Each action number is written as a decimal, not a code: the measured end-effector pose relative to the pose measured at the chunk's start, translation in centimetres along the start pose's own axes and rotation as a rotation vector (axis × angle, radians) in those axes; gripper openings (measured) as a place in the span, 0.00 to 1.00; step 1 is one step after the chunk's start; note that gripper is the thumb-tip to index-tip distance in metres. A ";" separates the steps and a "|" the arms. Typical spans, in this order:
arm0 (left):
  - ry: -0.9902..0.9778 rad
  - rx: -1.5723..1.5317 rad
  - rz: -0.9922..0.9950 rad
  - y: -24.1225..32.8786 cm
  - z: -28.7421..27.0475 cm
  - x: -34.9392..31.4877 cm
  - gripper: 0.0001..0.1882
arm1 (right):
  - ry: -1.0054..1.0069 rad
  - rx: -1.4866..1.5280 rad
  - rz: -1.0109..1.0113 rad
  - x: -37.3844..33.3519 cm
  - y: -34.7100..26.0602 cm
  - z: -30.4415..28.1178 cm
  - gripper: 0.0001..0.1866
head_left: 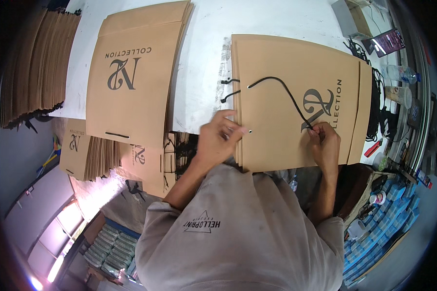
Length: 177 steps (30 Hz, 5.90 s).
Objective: The person repeatedly picks up flat brown paper bags and black drawstrings, then threads the drawstrings through pre-punched holes to form handles. The person works at a white table with stacks of bags and loose drawstrings, completing each bag before moving to the next.
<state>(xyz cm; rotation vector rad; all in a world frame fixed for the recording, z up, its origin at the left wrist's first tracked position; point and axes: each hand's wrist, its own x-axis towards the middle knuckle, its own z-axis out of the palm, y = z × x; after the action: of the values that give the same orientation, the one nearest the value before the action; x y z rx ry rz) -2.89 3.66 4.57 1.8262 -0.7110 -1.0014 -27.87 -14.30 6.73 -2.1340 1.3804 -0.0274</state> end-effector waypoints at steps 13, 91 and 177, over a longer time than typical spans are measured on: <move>-0.249 -0.418 0.061 -1.1 -0.5 1.8 0.19 | 0.085 0.827 -0.431 -0.1 -7.6 8.5 0.04; -0.217 -0.435 0.324 -2.3 0.9 3.3 0.11 | -0.200 0.853 -0.389 1.7 -7.9 8.3 0.05; 0.273 -0.215 0.141 -0.9 2.9 6.7 0.20 | 0.115 0.555 -0.526 8.6 -11.3 6.2 0.04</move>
<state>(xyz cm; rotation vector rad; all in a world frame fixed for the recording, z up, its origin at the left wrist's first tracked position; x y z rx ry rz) -1.92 -2.53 0.74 1.6586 -0.5347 -0.6907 -12.61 -15.40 4.61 -1.9585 0.7108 -0.6671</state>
